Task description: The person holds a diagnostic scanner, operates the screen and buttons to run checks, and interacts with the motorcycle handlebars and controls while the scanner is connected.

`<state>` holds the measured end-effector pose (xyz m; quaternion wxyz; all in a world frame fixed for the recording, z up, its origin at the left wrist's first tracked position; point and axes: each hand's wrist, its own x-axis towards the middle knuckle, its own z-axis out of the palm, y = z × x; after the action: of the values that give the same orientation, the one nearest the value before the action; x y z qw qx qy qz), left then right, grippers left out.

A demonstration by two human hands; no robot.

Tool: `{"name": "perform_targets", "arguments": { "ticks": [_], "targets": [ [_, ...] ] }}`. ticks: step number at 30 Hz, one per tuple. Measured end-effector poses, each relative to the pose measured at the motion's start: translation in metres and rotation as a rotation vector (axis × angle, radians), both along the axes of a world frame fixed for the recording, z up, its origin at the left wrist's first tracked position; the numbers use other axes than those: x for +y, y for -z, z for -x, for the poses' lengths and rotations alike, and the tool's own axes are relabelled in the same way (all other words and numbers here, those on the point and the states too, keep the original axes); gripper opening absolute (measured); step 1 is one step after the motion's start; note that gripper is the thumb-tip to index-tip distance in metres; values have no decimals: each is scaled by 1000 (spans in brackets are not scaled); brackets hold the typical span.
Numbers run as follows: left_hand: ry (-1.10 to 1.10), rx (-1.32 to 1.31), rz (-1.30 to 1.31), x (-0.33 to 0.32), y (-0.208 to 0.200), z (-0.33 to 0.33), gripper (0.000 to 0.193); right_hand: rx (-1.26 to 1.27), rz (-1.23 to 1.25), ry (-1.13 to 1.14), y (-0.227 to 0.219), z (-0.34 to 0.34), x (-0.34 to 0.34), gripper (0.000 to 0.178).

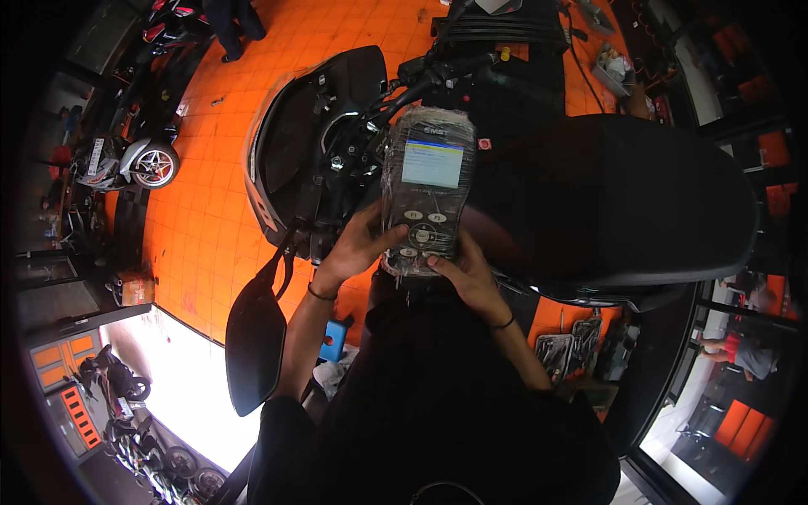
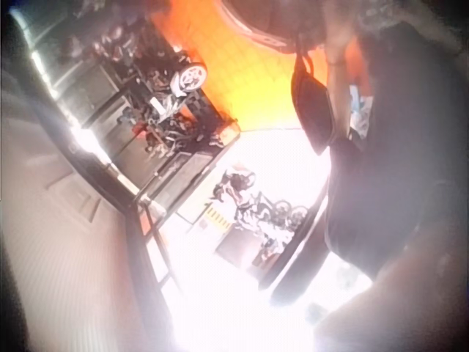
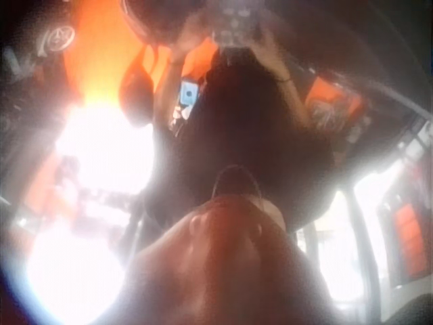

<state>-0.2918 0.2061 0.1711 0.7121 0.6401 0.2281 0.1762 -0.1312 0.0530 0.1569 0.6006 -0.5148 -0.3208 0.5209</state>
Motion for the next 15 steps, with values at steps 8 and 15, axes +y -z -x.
{"name": "perform_targets", "arguments": {
  "ticks": [8, 15],
  "targets": [
    [-2, -18, 64, -3, 7, -2, 53, -46, 11, 37, 9, -1, 0, 48],
    [8, 32, -5, -3, -4, -4, 54, -31, 99, 87, 7, 2, 5, 43]
  ]
}}
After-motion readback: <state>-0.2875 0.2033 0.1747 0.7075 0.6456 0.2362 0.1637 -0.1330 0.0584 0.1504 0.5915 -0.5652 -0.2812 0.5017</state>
